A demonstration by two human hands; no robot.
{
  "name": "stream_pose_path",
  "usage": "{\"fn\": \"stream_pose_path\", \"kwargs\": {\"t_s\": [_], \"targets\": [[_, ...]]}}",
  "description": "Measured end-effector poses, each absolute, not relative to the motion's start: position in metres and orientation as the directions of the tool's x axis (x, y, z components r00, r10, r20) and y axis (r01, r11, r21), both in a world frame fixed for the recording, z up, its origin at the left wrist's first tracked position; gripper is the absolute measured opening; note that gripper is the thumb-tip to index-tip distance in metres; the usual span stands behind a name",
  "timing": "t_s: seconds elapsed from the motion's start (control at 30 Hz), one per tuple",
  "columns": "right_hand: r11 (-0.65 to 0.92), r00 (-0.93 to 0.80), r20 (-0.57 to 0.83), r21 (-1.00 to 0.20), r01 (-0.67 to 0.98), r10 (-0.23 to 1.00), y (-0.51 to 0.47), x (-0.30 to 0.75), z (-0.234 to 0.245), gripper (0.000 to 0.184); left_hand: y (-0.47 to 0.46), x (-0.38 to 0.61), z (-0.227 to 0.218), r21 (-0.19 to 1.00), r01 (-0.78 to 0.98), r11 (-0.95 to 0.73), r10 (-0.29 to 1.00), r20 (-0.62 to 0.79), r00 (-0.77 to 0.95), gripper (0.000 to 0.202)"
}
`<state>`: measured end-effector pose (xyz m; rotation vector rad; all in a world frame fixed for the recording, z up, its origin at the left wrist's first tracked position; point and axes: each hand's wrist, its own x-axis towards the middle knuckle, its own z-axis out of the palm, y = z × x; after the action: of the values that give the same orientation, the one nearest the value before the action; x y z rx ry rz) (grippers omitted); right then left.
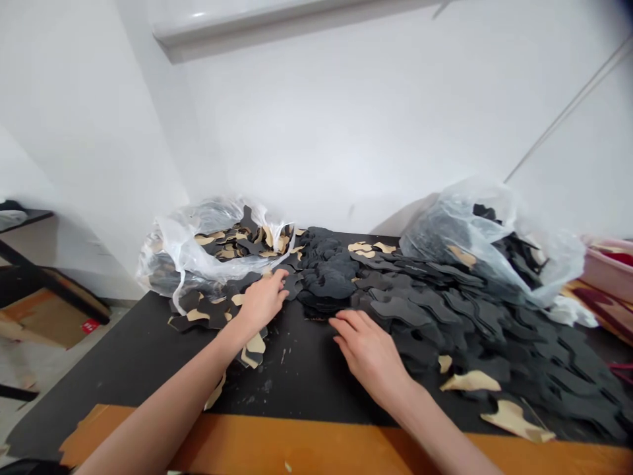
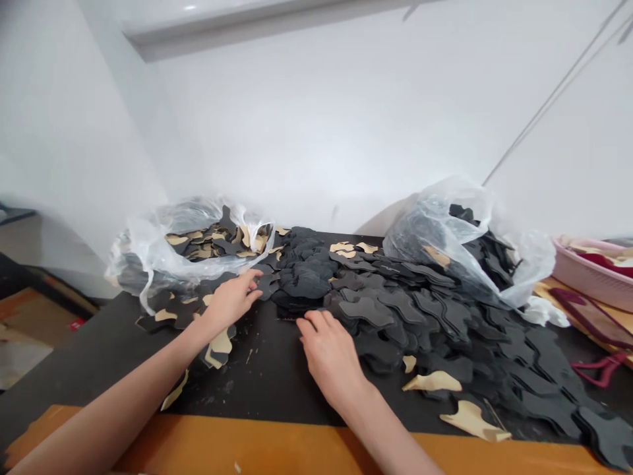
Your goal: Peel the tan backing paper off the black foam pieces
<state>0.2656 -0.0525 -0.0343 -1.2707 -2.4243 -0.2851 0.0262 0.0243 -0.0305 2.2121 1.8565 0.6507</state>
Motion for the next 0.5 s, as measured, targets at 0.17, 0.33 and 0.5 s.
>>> {"fn": "stream_pose_path", "kwargs": {"t_s": [0.17, 0.33, 0.5], "targets": [[0.589, -0.548, 0.390, 0.018, 0.808, 0.740, -0.012, 0.233, -0.032, 0.016, 0.015, 0.004, -0.023, 0.543, 0.827, -0.145, 0.981, 0.190, 0.047, 0.055], [0.598, -0.502, 0.424, -0.129, 0.791, 0.754, 0.003, 0.230, -0.026, 0.013, -0.010, -0.001, -0.006, 0.759, 0.639, -0.125, 0.989, 0.146, 0.021, 0.060], [0.598, -0.468, 0.378, -0.408, 0.690, 0.799, -0.016, 0.243, -0.014, 0.016, -0.029, 0.002, 0.003, 0.898, 0.434, -0.072, 0.997, 0.066, 0.029, 0.030]]}}
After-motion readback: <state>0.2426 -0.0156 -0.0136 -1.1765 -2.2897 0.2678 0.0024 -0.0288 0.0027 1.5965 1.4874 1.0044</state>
